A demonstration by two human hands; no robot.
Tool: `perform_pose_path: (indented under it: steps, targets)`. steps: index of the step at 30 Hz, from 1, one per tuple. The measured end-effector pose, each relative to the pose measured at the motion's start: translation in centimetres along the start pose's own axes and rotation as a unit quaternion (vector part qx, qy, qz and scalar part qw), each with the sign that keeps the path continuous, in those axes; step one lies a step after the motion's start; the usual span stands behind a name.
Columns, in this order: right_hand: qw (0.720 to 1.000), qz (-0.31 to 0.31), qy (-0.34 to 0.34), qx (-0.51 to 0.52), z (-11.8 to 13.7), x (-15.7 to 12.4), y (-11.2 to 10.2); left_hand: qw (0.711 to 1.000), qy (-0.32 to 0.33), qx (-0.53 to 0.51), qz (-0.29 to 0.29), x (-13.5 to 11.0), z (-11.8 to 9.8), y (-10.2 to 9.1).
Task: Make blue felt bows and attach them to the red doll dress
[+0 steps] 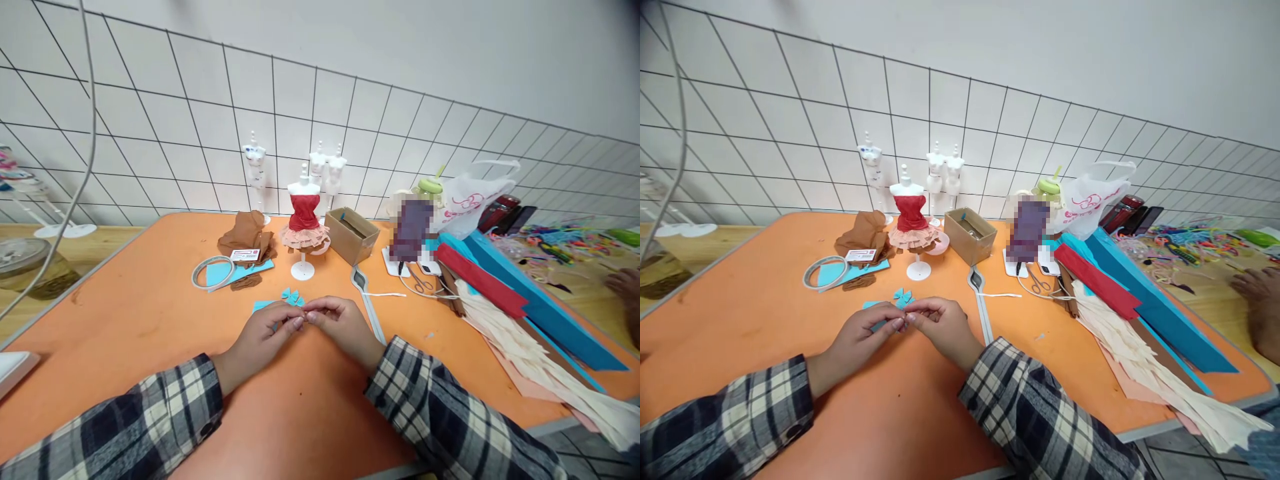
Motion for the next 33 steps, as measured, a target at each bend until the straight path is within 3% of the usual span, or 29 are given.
perform_pose_path:
  steps: [6, 12, 15, 19, 21, 23, 26, 28, 31, 33]
  targets:
    - [0.989, -0.049, -0.054, -0.127, 1.3, -0.6, -0.4, 1.000, -0.006, 0.003, 0.010, 0.2, 0.0, 0.2]
    - [0.918, -0.040, -0.210, -0.336, 4.3, -2.0, 0.8, 0.999, -0.025, -0.021, 0.006, 0.1, 0.0, 0.0]
    - [0.894, -0.026, -0.223, -0.388, 4.5, -2.1, 0.9, 0.999, -0.021, -0.021, 0.017, 0.1, -0.1, 0.0]
    - [0.883, -0.005, -0.220, -0.414, 4.7, -2.0, 1.0, 1.000, -0.002, 0.014, 0.022, 0.1, -0.3, 0.2]
    - [0.893, -0.020, -0.197, -0.405, 4.5, -1.8, 0.8, 0.999, 0.015, 0.037, 0.021, 0.0, -0.6, 0.3]
    - [0.927, -0.040, -0.137, -0.347, 3.5, -1.3, 0.0, 0.998, 0.025, 0.061, 0.014, -0.1, -0.9, 0.4]
    - [0.986, -0.061, 0.000, -0.155, 0.3, -0.5, -1.3, 0.998, -0.002, 0.069, -0.010, -0.1, -0.4, -0.1]
    - [0.996, -0.065, 0.051, -0.039, -1.1, -0.4, -1.7, 0.997, -0.052, 0.031, -0.045, -0.2, 0.7, -0.9]
    - [1.000, -0.003, 0.015, -0.005, -0.5, -0.5, -0.7, 0.982, -0.126, -0.054, -0.132, -0.5, 2.7, -2.9]
    - [0.992, 0.062, -0.053, -0.093, 0.8, -1.1, 0.8, 0.964, -0.157, -0.092, -0.194, -0.9, 3.8, -4.1]
Point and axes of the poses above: each hand's wrist, its own x-axis towards the middle knuckle, its own y-axis out of the palm, z = x × y, the point moved 9 cm from there along x, towards the middle knuckle, and after that the axes turned 3 degrees about x, right-handed, at the moved point
